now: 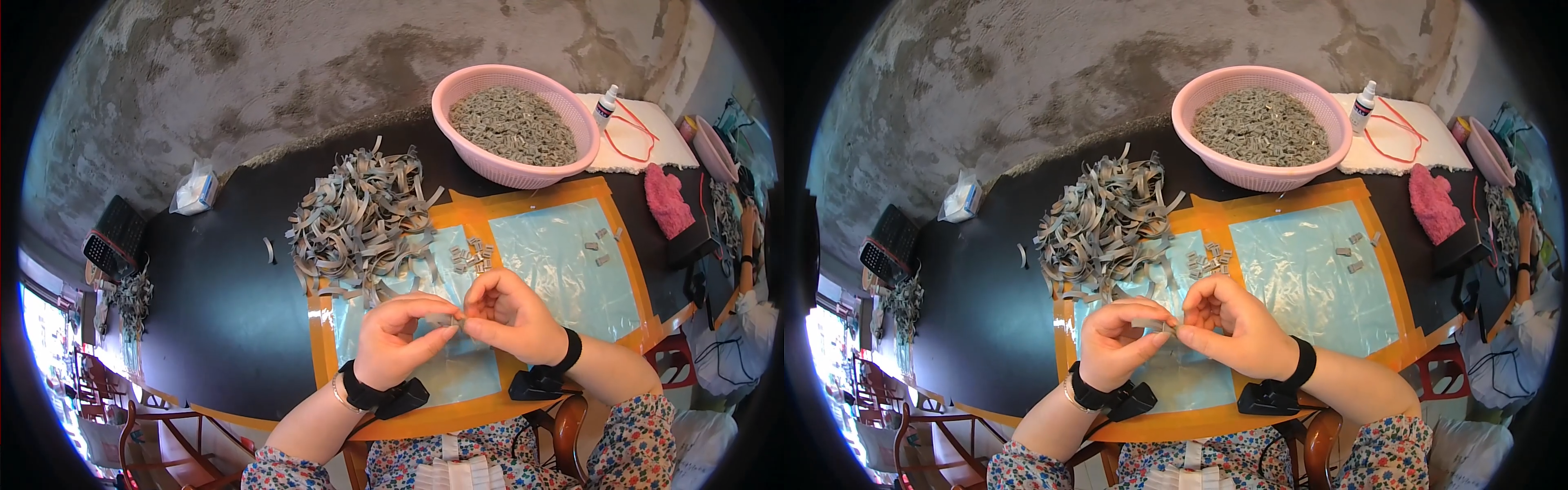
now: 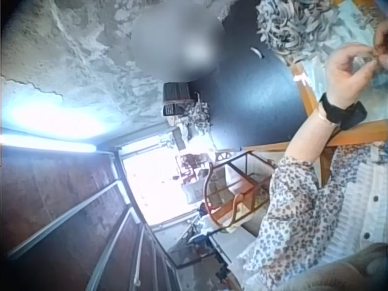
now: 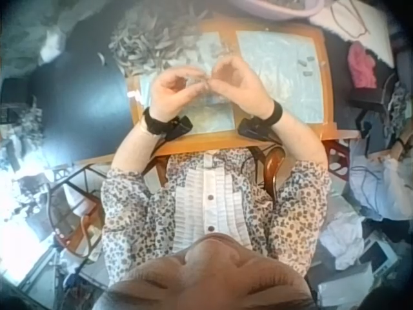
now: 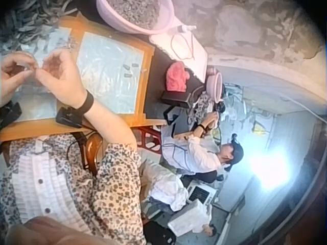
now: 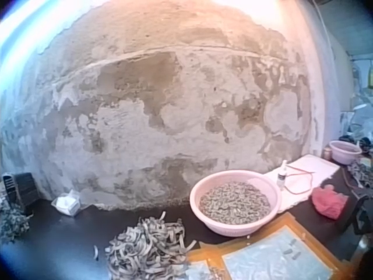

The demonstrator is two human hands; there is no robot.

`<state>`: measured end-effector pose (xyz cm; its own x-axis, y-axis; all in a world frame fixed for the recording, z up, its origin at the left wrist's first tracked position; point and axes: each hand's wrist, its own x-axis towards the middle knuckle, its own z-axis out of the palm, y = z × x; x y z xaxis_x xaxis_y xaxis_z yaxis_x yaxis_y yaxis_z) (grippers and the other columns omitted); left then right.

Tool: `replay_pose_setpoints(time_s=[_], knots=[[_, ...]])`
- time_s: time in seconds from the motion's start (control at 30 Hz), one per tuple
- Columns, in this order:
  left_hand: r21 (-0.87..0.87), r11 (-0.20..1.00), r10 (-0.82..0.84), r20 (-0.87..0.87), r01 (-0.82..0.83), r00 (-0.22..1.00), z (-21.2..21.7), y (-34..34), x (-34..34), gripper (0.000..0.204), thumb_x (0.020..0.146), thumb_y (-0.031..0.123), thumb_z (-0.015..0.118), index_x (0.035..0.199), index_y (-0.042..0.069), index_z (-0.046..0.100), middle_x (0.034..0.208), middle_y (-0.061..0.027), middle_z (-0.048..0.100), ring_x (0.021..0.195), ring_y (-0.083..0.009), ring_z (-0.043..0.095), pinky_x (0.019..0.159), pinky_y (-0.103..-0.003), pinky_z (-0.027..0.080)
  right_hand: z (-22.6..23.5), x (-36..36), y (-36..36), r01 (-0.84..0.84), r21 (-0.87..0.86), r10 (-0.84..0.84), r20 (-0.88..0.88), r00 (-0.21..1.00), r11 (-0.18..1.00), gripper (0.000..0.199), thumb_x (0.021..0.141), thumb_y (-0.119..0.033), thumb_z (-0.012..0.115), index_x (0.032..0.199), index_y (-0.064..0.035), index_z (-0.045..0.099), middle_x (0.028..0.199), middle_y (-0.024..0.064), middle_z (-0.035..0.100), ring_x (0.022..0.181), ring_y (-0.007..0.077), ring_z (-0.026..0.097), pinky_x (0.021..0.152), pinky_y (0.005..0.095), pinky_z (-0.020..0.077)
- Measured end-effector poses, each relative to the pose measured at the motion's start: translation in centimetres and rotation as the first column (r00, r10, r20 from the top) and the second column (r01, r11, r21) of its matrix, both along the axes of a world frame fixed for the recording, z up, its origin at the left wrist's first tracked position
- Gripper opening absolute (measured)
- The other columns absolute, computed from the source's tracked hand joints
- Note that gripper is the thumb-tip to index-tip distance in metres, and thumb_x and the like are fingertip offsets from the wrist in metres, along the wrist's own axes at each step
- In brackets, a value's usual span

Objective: The recorder is assembling small plastic and metal components, likely for footwear, by hand at a workbench.

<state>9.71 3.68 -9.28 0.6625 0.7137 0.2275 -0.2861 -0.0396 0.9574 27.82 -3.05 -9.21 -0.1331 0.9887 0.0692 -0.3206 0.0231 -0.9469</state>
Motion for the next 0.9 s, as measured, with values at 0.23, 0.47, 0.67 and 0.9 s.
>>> replay_pose_setpoints(time_s=[0.23,0.47,0.67,0.9], knots=[[0.312,0.950,0.033,-0.143,0.013,0.989,0.4,0.1,0.0,0.027,0.069,-0.009,0.066,0.095,-0.003,0.064,0.092,-0.0113,0.062,0.087,-0.0188,0.059,0.079,-0.030,0.045,0.5,0.7,-0.2,-0.023,0.145,-0.002,0.174,0.985,0.989,0.027,0.086,-0.007,0.058,0.112,-0.0036,0.055,0.087,0.0011,0.048,0.078,0.0077,0.047,0.071,0.0222,0.0415],[0.236,0.970,-0.017,-0.166,0.056,0.986,-0.2,0.0,0.0,0.026,0.069,-0.009,0.068,0.093,-0.003,0.063,0.092,-0.0106,0.062,0.088,-0.0182,0.058,0.080,-0.030,0.044,0.3,0.8,0.0,-0.093,0.260,0.039,0.204,0.978,0.961,0.014,0.087,-0.006,0.056,0.101,-0.0026,0.058,0.088,0.0024,0.052,0.078,0.0082,0.050,0.069,0.0216,0.0428],[-0.025,0.999,-0.039,-0.036,0.038,0.999,-0.7,-0.1,-0.2,0.027,0.071,-0.009,0.067,0.096,-0.002,0.059,0.098,-0.0100,0.060,0.094,-0.0172,0.056,0.084,-0.029,0.043,0.5,0.8,-0.2,-0.109,-0.048,0.108,-0.011,0.994,0.993,0.008,0.087,-0.007,0.058,0.093,-0.0022,0.057,0.088,0.0023,0.056,0.074,0.0075,0.053,0.068,0.0214,0.0444],[-0.008,0.999,-0.050,-0.021,0.050,0.999,0.2,0.1,-0.3,0.021,0.078,-0.006,0.059,0.099,-0.003,0.062,0.097,-0.0106,0.060,0.091,-0.0157,0.056,0.080,-0.026,0.042,0.6,1.1,0.0,-0.083,-0.075,0.086,0.029,0.996,0.994,0.011,0.085,-0.008,0.062,0.092,-0.0005,0.058,0.087,0.0031,0.060,0.074,0.0068,0.055,0.065,0.0206,0.0455]])
